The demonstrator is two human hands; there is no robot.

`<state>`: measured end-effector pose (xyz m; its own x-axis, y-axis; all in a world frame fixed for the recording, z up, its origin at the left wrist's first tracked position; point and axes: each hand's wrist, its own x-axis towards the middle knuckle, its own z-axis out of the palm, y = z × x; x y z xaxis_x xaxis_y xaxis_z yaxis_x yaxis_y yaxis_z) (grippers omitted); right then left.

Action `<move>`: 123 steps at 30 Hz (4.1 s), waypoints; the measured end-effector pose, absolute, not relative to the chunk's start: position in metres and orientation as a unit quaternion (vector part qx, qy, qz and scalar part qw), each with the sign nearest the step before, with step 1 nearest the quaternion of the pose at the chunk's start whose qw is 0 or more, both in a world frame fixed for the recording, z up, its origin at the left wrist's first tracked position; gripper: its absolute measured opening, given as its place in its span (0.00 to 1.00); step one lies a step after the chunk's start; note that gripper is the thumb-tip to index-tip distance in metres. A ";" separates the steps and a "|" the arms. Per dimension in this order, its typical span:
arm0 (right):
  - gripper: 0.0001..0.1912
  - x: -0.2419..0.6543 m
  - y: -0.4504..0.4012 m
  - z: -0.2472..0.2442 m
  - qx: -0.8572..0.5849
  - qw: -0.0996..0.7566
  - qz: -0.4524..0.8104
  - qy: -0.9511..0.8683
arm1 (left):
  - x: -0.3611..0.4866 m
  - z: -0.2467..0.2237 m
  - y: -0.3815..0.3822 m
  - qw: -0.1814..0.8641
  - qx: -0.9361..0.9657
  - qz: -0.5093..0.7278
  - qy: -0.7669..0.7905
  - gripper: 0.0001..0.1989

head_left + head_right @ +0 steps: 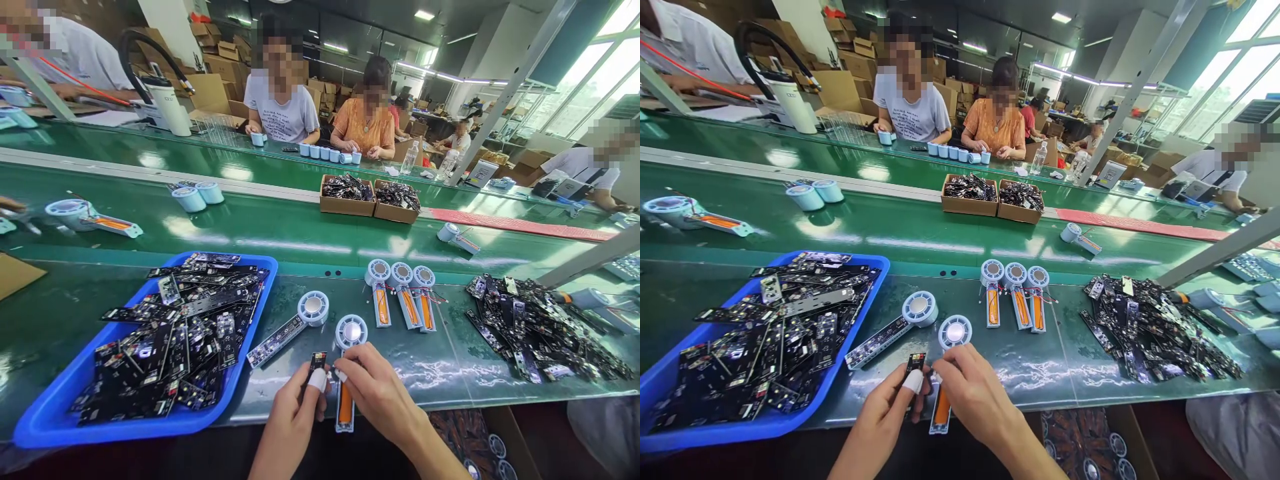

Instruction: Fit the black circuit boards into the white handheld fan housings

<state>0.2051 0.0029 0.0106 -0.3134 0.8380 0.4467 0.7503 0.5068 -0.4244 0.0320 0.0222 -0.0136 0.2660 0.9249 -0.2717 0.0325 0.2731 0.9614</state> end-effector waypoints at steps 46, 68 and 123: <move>0.10 0.181 0.008 0.016 -0.557 0.129 -0.059 -0.819 | 0.036 -0.018 0.014 0.044 0.810 0.386 0.439 0.21; 0.08 0.221 0.034 0.054 -0.390 0.070 0.006 -0.918 | 0.010 -0.008 0.037 0.236 0.859 0.275 0.360 0.18; 0.07 0.210 0.011 0.012 -0.494 0.477 0.461 -0.562 | 0.030 -0.023 0.012 0.396 0.714 0.338 0.469 0.16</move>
